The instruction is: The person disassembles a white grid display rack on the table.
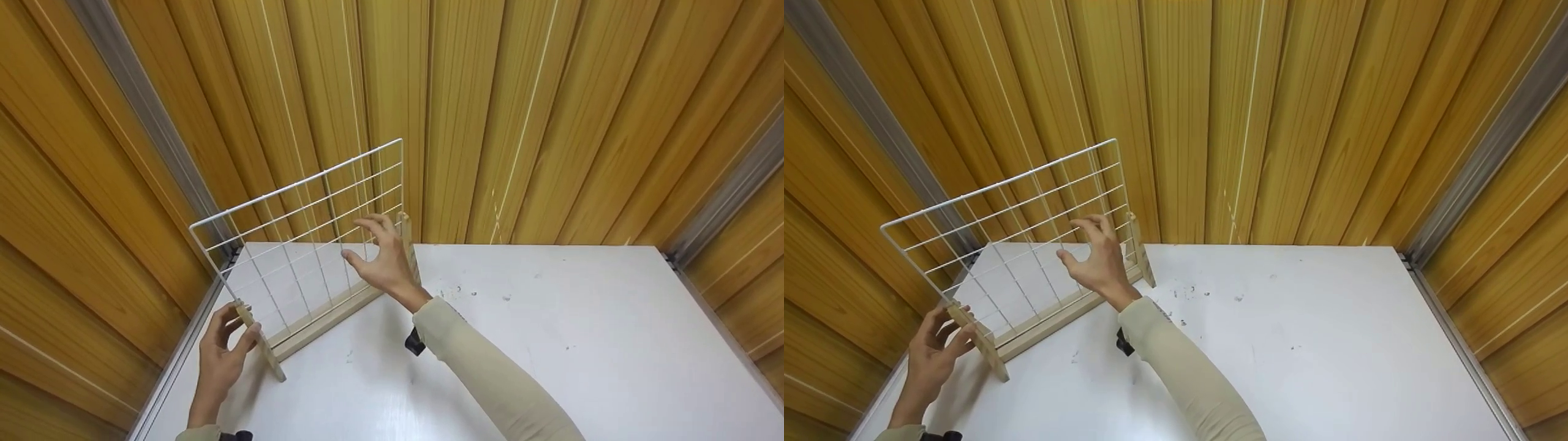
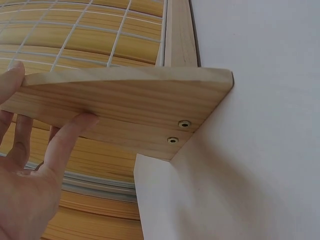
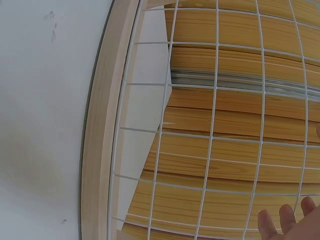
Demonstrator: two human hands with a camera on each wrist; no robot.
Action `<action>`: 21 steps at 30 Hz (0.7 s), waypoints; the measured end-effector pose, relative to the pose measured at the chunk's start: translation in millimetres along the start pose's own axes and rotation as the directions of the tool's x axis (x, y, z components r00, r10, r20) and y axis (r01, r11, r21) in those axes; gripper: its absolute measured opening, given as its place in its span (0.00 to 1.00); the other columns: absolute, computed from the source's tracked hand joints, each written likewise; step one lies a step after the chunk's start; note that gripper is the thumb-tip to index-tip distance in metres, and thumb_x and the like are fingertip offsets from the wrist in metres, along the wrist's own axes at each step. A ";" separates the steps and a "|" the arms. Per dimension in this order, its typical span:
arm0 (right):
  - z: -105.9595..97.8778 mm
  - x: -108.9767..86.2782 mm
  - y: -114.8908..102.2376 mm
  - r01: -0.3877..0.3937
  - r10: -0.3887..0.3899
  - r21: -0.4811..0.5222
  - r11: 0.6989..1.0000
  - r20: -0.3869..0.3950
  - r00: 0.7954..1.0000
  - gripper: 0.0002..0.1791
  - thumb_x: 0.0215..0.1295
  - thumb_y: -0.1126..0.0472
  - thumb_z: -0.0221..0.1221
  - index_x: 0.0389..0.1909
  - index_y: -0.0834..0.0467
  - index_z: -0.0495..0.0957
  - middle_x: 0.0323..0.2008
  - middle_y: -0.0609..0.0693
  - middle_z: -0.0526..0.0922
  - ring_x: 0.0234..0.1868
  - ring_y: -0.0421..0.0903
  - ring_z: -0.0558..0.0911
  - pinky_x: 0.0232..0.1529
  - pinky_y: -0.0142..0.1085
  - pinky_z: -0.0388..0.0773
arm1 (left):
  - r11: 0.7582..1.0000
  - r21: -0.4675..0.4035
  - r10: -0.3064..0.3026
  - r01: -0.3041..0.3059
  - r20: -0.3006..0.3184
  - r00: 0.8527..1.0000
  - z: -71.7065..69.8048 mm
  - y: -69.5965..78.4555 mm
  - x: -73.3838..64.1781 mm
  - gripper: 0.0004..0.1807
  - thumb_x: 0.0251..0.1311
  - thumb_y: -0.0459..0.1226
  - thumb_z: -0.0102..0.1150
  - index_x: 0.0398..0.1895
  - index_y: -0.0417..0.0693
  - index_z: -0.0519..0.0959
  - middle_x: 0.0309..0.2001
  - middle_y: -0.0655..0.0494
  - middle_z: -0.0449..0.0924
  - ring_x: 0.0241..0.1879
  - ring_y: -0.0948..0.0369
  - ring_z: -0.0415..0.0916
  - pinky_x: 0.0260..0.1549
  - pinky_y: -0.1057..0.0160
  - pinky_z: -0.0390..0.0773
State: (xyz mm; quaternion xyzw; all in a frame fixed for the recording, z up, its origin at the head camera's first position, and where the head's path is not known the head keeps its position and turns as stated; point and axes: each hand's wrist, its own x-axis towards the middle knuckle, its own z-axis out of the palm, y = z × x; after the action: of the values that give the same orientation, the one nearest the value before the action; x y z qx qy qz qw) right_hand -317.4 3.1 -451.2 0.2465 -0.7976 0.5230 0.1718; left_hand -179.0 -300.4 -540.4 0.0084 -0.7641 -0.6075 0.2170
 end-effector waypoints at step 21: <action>36.1 -6.0 5.7 0.045 -0.054 -0.099 0.994 -0.087 0.995 0.29 0.57 0.53 0.79 0.59 0.56 0.84 0.71 0.56 0.67 0.69 0.56 0.74 0.64 0.50 0.84 | 1.000 0.026 0.005 -0.005 -0.007 1.000 0.4 -0.6 1.2 0.31 0.69 0.24 0.66 0.73 0.39 0.70 0.62 0.45 0.76 0.60 0.71 0.77 0.46 0.67 0.92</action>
State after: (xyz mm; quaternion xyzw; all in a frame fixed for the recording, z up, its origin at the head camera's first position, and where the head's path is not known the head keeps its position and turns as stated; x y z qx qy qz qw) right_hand -316.3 -26.9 -472.9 0.2338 -0.8073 0.4897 0.2321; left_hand -180.3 -300.5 -540.7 0.0116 -0.7710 -0.5971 0.2211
